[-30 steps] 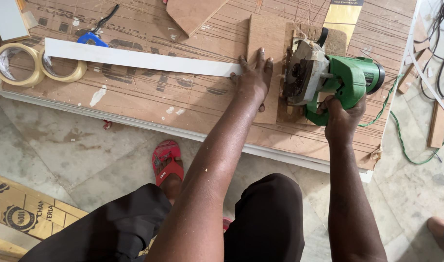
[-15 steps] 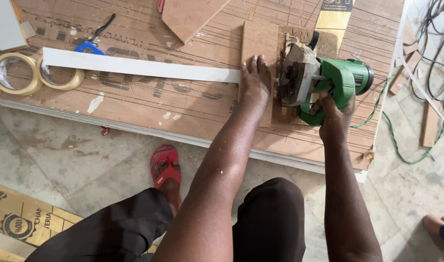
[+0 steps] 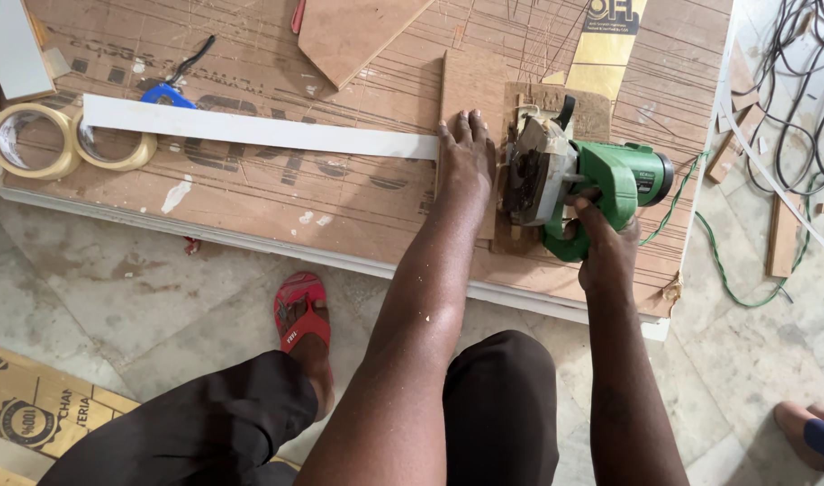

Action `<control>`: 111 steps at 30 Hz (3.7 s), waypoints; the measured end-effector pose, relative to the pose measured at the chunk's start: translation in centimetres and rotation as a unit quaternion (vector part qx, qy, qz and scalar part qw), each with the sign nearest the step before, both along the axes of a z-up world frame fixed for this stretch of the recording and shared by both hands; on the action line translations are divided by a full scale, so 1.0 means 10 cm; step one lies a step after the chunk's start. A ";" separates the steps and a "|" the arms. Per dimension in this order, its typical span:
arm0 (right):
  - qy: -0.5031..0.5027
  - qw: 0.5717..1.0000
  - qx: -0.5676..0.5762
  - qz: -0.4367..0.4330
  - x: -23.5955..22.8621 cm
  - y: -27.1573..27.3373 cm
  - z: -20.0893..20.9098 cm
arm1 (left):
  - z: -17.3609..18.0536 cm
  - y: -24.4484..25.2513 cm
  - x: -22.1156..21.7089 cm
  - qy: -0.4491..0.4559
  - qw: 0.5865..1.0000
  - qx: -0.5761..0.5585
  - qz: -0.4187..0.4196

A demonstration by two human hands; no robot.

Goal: The person uses a circular saw to cut a long white strip of material on a workbench. They then measure and mark a piece of plywood using a tape measure and a pencil, preparing it for further cutting.

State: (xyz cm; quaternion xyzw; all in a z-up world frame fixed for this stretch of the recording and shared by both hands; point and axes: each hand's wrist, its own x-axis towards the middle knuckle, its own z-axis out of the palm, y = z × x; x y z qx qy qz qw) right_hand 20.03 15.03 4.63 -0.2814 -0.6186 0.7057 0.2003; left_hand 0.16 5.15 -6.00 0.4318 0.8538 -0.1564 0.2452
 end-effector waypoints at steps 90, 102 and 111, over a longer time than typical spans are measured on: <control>-0.012 0.998 0.043 -0.047 -0.24 0.03 -0.05 | -0.27 0.10 -0.01 0.037 0.999 -0.017 0.010; -0.006 0.998 0.044 -0.052 -0.40 0.07 -0.05 | 0.12 -0.02 -0.02 0.017 1.000 0.016 -0.002; -0.008 1.000 0.004 -0.029 -0.59 0.28 -0.06 | 0.67 -0.41 -0.03 -0.088 0.994 0.034 0.046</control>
